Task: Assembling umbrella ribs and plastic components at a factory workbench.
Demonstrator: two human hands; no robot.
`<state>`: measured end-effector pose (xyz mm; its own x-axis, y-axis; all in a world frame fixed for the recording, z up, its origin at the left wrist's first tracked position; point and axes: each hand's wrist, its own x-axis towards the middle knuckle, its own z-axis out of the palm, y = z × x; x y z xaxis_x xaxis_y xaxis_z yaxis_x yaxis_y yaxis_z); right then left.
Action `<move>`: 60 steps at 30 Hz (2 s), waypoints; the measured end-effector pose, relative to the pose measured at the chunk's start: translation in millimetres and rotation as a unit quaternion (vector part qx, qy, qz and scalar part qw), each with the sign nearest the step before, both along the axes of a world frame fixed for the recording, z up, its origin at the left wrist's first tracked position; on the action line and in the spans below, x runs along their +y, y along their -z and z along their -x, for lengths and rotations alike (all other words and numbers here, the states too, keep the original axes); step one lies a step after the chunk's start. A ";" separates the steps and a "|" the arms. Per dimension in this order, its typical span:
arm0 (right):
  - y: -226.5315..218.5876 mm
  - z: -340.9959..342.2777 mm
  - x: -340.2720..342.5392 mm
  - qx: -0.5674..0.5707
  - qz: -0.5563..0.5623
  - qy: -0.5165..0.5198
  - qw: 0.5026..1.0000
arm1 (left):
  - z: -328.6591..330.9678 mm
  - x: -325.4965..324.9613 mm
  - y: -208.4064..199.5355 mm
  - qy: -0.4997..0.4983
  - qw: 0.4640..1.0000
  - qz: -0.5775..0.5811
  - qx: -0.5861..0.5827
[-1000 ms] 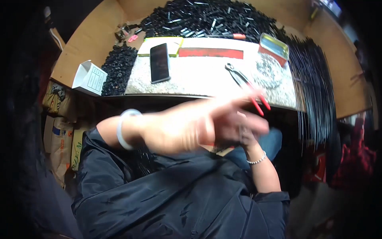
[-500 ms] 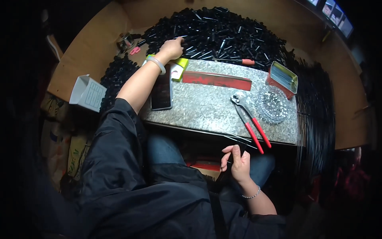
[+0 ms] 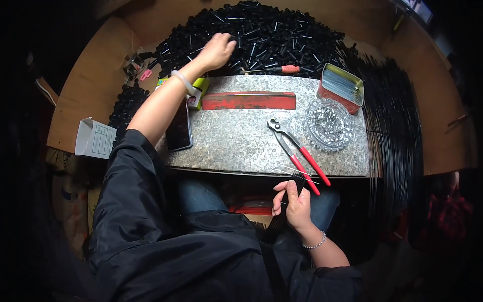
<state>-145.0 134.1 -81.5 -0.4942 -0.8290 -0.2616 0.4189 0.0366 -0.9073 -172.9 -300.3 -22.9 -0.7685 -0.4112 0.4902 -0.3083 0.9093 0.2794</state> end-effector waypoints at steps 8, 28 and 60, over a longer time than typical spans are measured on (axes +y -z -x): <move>-2.2 -0.3 3.3 0.007 0.006 0.008 1.000 | 54.6 61.0 17.9 -0.030 0.968 -0.130 -0.210; -13.5 -45.6 16.6 0.081 0.046 -0.063 0.994 | -181.4 239.1 6.8 0.165 0.645 -0.716 0.208; -16.2 -79.3 24.2 -0.009 0.076 -0.090 0.993 | -191.2 299.1 19.8 0.203 0.552 -0.791 0.169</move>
<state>-65.6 158.3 -65.3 -0.3312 -0.9339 -0.1345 0.4338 -0.0241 -0.9007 18.3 -1.1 -42.7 -0.9294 -0.3574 -0.0922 0.1438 -0.5806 0.8014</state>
